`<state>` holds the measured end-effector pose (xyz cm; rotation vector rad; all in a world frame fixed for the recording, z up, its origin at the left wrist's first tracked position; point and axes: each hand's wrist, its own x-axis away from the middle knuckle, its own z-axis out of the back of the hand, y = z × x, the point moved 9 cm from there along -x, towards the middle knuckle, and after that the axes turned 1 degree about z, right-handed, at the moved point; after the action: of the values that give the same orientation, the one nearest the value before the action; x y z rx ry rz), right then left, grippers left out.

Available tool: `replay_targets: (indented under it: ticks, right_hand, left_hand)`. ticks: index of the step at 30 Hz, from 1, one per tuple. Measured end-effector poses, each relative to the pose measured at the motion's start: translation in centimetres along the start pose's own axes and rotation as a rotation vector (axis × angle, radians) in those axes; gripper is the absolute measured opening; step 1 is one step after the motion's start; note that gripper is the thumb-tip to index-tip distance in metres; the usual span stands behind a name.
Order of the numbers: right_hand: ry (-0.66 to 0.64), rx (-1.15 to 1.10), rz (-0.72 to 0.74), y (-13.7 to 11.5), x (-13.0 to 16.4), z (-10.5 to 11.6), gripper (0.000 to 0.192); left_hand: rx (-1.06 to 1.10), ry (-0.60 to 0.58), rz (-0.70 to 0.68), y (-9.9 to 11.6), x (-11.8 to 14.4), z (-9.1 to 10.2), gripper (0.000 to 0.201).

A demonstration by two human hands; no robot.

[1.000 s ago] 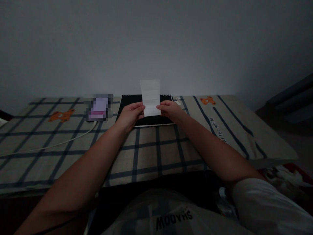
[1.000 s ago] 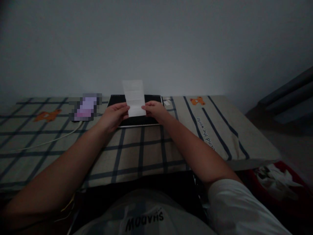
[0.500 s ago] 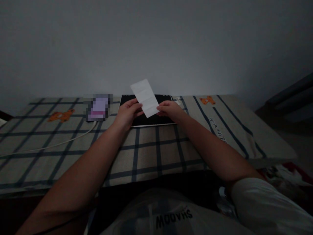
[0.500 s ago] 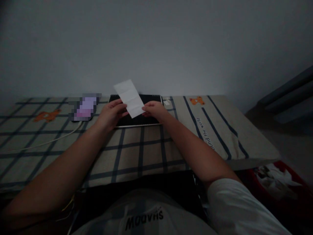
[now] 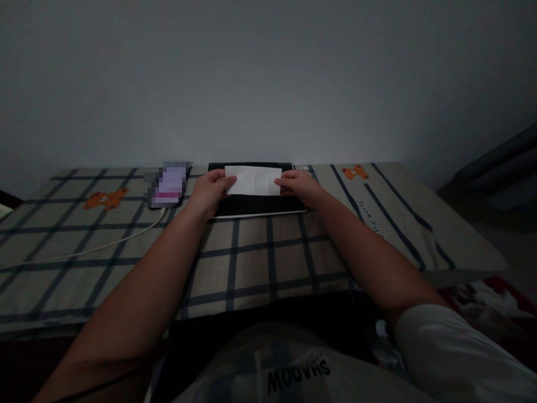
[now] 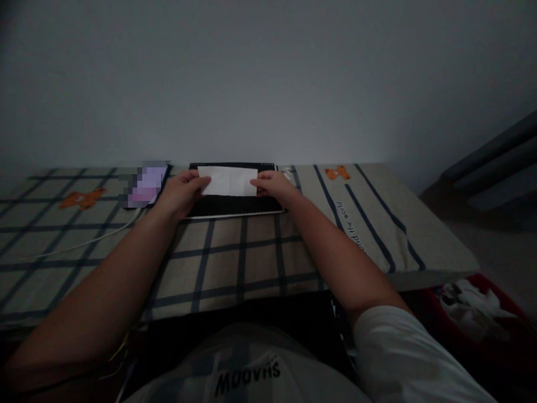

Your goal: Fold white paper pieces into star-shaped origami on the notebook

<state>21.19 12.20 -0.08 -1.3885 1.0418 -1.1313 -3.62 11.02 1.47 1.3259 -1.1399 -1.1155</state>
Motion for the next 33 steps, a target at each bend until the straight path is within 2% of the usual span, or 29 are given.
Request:
replay_targets:
  ticks: [4,8,14,18,23,29,33]
  right_hand:
    - [0.009,0.064,-0.048,0.4,-0.2,0.6,0.024]
    - [0.060,0.073,-0.001,-0.3,-0.3,1.6,0.031]
    - [-0.042,0.151,-0.034,0.1,-0.5,1.6,0.031]
    - [-0.009,0.188,-0.033,0.0,-0.7,2.2,0.034]
    - [0.020,0.105,-0.039,-0.1,-0.8,2.5,0.034]
    - [0.046,-0.072,0.006,-0.6,-0.5,2.3,0.020]
    - [0.063,-0.119,0.010,-0.9,-0.4,2.6,0.019]
  left_hand:
    - [0.012,-0.024,0.026,0.0,-0.1,0.0,0.024]
    - [-0.034,-0.048,0.074,-0.4,-0.1,-0.2,0.023]
    - [-0.064,-0.026,0.026,-0.4,-0.3,0.2,0.026]
    - [-0.106,-0.037,0.021,-0.4,-0.4,0.2,0.033]
    - [-0.084,-0.029,0.007,0.1,-0.2,0.3,0.033]
    - [0.051,-0.010,0.085,0.2,0.2,0.2,0.026]
    - [0.083,-0.081,0.152,0.0,0.2,-0.1,0.024]
